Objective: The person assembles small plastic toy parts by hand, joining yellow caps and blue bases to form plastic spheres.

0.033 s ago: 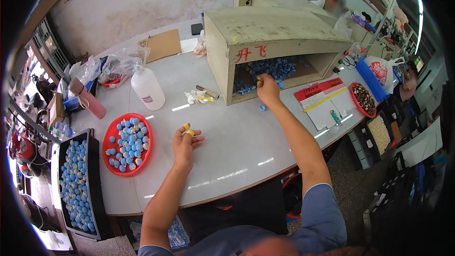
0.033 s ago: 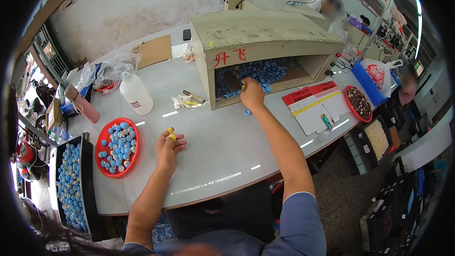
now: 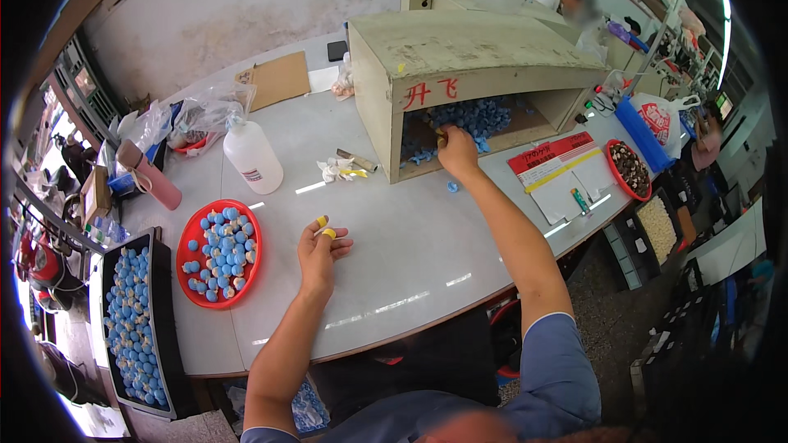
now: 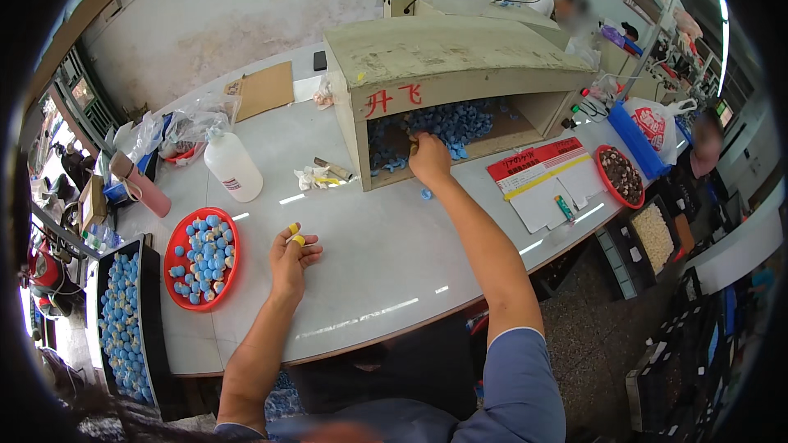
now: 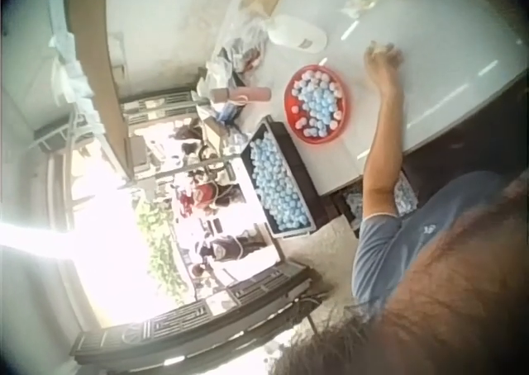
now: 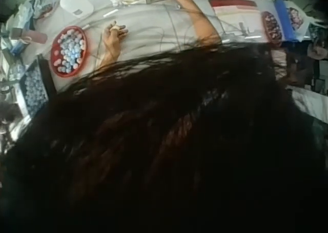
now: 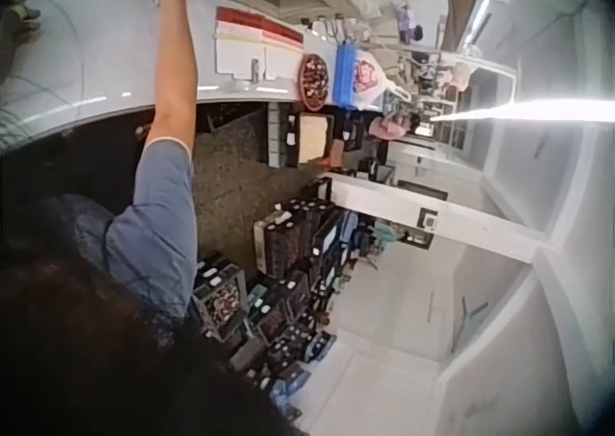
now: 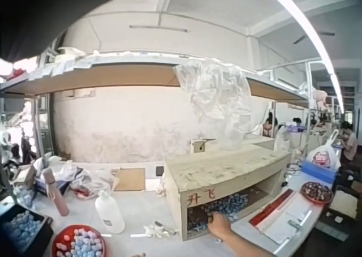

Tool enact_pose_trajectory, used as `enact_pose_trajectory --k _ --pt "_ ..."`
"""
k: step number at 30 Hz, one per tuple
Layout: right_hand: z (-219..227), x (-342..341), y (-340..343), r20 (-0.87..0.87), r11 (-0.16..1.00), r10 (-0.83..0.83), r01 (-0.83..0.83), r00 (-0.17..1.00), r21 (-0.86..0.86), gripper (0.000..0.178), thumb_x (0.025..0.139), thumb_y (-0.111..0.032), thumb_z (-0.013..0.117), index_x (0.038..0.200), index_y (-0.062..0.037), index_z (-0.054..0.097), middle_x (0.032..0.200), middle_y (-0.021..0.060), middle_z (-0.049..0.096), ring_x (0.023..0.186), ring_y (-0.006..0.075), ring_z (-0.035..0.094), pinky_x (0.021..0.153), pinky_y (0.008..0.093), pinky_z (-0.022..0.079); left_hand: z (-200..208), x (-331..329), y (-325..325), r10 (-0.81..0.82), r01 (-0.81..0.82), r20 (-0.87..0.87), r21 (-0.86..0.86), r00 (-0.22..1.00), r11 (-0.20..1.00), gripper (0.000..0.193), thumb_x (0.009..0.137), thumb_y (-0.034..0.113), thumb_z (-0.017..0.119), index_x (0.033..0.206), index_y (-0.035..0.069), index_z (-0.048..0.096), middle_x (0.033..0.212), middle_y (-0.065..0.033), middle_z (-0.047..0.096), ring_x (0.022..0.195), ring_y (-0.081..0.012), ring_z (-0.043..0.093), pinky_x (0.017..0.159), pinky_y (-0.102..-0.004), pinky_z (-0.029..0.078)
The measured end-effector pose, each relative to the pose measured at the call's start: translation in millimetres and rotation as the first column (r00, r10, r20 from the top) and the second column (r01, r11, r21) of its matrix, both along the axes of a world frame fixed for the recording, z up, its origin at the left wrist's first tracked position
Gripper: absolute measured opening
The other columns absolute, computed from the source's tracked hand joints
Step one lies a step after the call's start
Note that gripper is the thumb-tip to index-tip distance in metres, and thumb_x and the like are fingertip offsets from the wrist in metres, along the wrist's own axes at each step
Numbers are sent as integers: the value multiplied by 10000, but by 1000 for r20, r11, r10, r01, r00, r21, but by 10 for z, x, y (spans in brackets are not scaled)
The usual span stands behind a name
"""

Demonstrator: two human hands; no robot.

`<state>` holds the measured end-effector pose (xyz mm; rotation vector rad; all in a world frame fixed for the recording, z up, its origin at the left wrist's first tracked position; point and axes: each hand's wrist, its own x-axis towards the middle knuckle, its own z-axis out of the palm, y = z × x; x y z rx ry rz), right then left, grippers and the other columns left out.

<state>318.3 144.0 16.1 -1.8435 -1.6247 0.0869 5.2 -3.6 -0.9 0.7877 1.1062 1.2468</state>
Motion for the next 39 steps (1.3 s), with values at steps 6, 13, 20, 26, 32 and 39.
enact_pose_trajectory --k 6,13,20,26,32,39 --pt "-40 -258 817 229 962 110 -46 967 -270 460 854 -251 598 1284 -94 558 1324 190 541 1189 356 544 953 432 484 -8 68 -43 -51 61 -146 62 988 996 393 969 90 473 1326 -53 392 1011 -153 645 826 -194 654 756 -302 549" --pt "-4 -358 859 286 970 222 -180 932 -166 600 790 -287 678 1344 -133 505 1345 147 535 1196 327 556 960 419 501 20 43 -46 -62 66 -123 28 990 997 407 954 68 473 1330 -64 393 1003 -148 651 830 -186 651 768 -302 541" --pt "30 -161 25 -746 911 152 -385 648 -148 475 869 -175 628 1304 -63 473 945 125 677 694 182 611 611 296 477 -52 -11 -51 -110 126 -148 108 983 986 379 958 81 511 1303 -59 438 1010 -143 652 842 -171 649 763 -280 533" --pt "291 -444 -1209 -952 563 220 -825 211 -53 591 874 -143 623 1391 -25 361 927 108 642 674 96 531 598 231 430 50 117 -154 -394 441 -216 255 893 860 461 940 91 604 1344 -49 430 1218 -148 594 936 -151 634 749 -267 519" --pt "76 -742 -1512 -915 432 293 -892 276 -131 652 872 -149 648 1427 -30 326 1062 125 633 805 104 558 677 241 466 19 176 -205 -543 658 -397 260 740 707 489 899 62 663 1338 -36 472 1149 -86 607 980 -114 585 807 -245 492" --pt "-58 -580 -1832 -869 802 324 -596 373 43 459 924 -92 610 1327 -5 407 924 79 634 754 96 555 686 240 466 85 89 -187 -462 499 -252 107 850 860 379 937 113 629 1270 -38 534 1059 -77 618 846 -124 640 697 -228 492"
